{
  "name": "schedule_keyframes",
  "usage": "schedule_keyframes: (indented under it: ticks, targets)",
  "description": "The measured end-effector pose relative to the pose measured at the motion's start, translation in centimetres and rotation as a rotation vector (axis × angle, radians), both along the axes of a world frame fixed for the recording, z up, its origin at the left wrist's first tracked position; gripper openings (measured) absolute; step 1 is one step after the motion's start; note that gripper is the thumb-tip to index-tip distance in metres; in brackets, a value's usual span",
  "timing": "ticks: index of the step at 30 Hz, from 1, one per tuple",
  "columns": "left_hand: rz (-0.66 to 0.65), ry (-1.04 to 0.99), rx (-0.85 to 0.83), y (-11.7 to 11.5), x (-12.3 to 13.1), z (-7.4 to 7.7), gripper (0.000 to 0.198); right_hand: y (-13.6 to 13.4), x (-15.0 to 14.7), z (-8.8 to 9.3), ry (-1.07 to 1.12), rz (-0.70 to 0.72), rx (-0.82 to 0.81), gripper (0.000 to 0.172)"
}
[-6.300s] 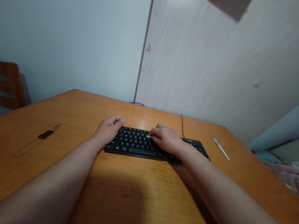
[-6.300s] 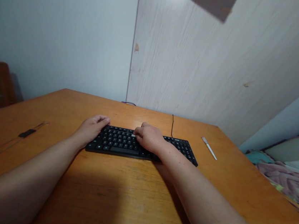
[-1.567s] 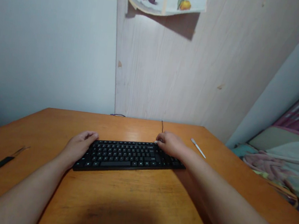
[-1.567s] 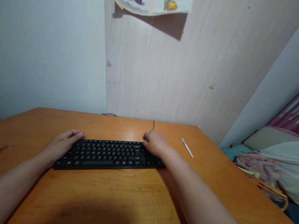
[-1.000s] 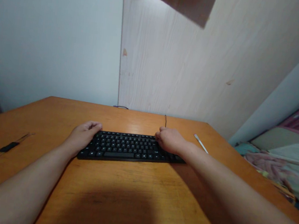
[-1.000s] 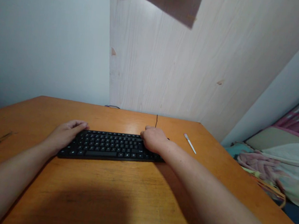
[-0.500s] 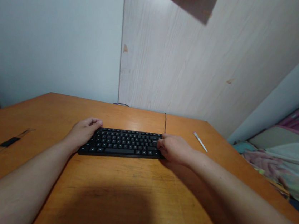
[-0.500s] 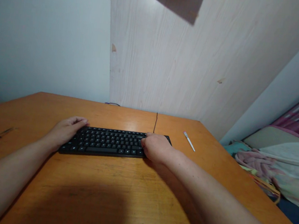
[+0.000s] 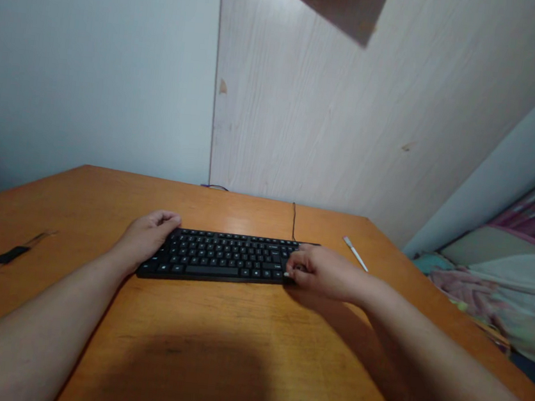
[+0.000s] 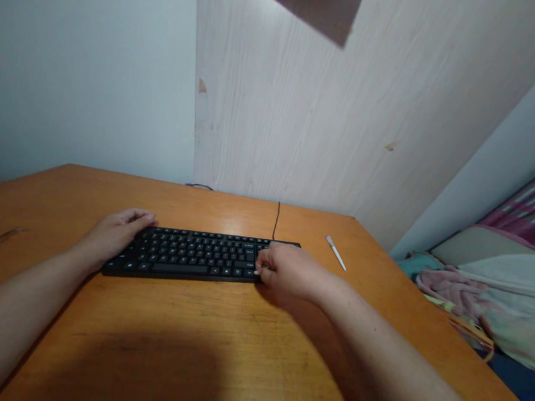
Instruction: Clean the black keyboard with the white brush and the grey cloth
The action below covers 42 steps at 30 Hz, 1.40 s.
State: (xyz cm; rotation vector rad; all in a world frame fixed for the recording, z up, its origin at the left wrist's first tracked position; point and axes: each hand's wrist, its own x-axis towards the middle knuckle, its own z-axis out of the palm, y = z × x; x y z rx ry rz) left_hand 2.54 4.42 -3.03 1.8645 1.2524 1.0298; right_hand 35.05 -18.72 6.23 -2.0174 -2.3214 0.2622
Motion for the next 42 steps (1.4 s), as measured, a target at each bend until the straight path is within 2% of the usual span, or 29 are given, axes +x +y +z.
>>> schedule_keyframes:
  ticks: [3, 6, 10, 14, 19, 30, 36, 42]
  targets:
    - [0.005, -0.001, -0.012, 0.1, 0.0, -0.1, 0.055, 2.2, 1.5, -0.4, 0.015, -0.179, 0.094, 0.023]
    - [-0.002, -0.014, -0.032, 0.3, 0.0, -0.3, 0.057, 4.5, 2.3, -1.2, -0.082, -0.298, 0.157, 0.031]
    - [-0.002, -0.011, -0.015, 0.3, 0.0, -0.4, 0.056, 6.6, 2.3, -2.3, -0.150, -0.310, 0.171, 0.031]
    - [0.011, 0.008, -0.011, 0.0, 0.0, -0.1, 0.055, 7.3, 1.9, -2.6, -0.203, -0.275, 0.166, 0.028]
    - [0.017, 0.001, -0.015, -0.5, 0.1, 0.2, 0.054, 6.6, 1.3, -1.9, -0.241, -0.196, 0.117, 0.028]
    - [0.018, -0.002, -0.020, -0.3, 0.3, 0.3, 0.049, 3.1, 0.4, -1.1, -0.235, -0.090, 0.036, 0.028]
    - [0.032, -0.017, -0.032, -0.4, 0.4, 0.2, 0.050, 1.1, -0.2, -0.7, -0.180, -0.105, 0.008, 0.024]
    - [0.028, -0.002, -0.013, -0.4, 0.3, 0.3, 0.051, -0.4, -0.2, -1.2, -0.119, -0.079, 0.038, 0.022]
